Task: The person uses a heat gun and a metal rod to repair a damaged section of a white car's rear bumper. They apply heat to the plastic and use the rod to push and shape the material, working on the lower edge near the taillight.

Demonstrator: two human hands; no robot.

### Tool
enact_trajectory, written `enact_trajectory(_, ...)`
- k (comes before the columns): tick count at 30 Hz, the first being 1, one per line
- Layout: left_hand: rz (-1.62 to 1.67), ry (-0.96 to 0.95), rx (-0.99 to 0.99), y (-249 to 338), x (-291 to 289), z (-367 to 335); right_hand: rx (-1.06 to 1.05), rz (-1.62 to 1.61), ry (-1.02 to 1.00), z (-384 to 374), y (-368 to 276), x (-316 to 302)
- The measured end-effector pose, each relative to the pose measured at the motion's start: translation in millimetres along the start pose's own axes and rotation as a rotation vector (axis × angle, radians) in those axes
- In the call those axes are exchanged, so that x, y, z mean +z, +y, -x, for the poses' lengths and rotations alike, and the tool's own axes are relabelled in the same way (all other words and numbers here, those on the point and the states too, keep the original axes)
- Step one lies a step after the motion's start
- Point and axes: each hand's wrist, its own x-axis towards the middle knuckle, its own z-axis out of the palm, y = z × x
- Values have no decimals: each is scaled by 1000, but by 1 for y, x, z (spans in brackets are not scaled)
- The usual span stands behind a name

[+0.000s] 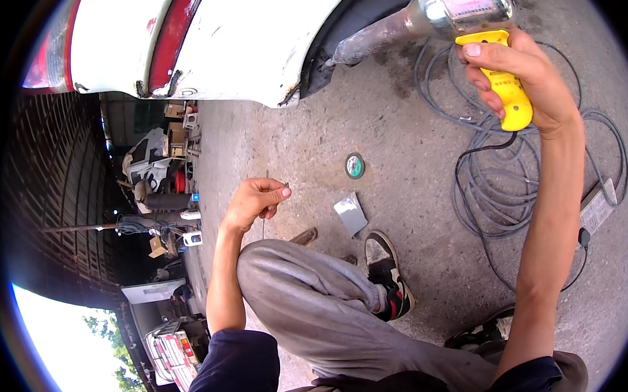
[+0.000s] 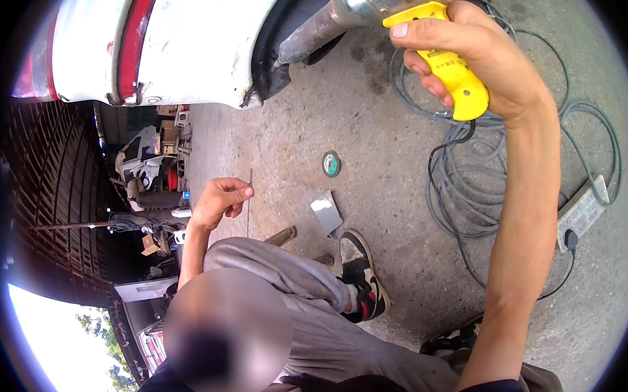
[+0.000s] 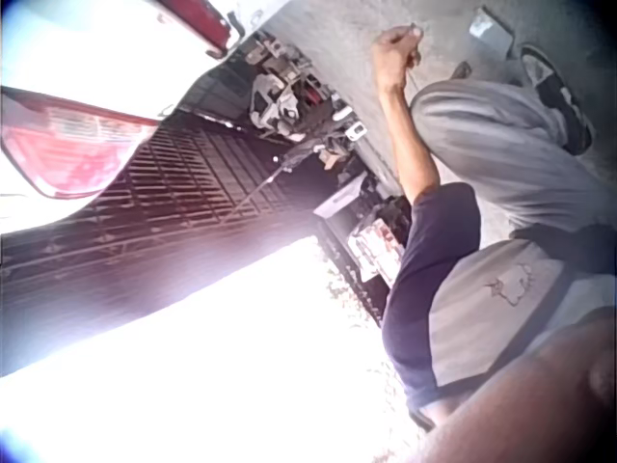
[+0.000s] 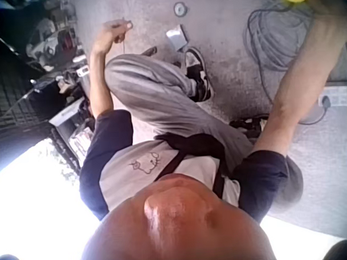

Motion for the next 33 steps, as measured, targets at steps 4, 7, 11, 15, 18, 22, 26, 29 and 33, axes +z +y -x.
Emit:
enact_trajectory(4, 4, -5, 0, 1, 0, -1, -19, -55, -4, -4, 3, 0)
enact_trajectory(7, 11, -8, -11, -2, -2, -1, -43, -72, -5, -3, 0, 0)
enact_trajectory(11, 2, -10, -8, -3, -2, 1, -35, -109, 15, 3, -5, -2)
enact_trajectory(15, -6, -14, -8, 1, -2, 0, -25, -73, 46, 6, -5, -3)
enact_trajectory(18, -7, -7, -19, 2, 0, 0, -28, -102, 88, 6, -4, 11)
enact_trajectory(22, 1, -13, -17, 1, -1, 0, -18, -149, 49, 3, 2, 1)
enact_trajectory(26, -8, -10, -15, 1, -2, 1, -30, -116, 19, 6, 4, -8)
enact_trajectory(29, -13, -4, -20, -1, -1, -1, -13, -137, 13, 3, 3, 2)
enact_trajectory(33, -13, 3, -27, -2, -1, -1, -38, -127, 68, 3, 2, 8)
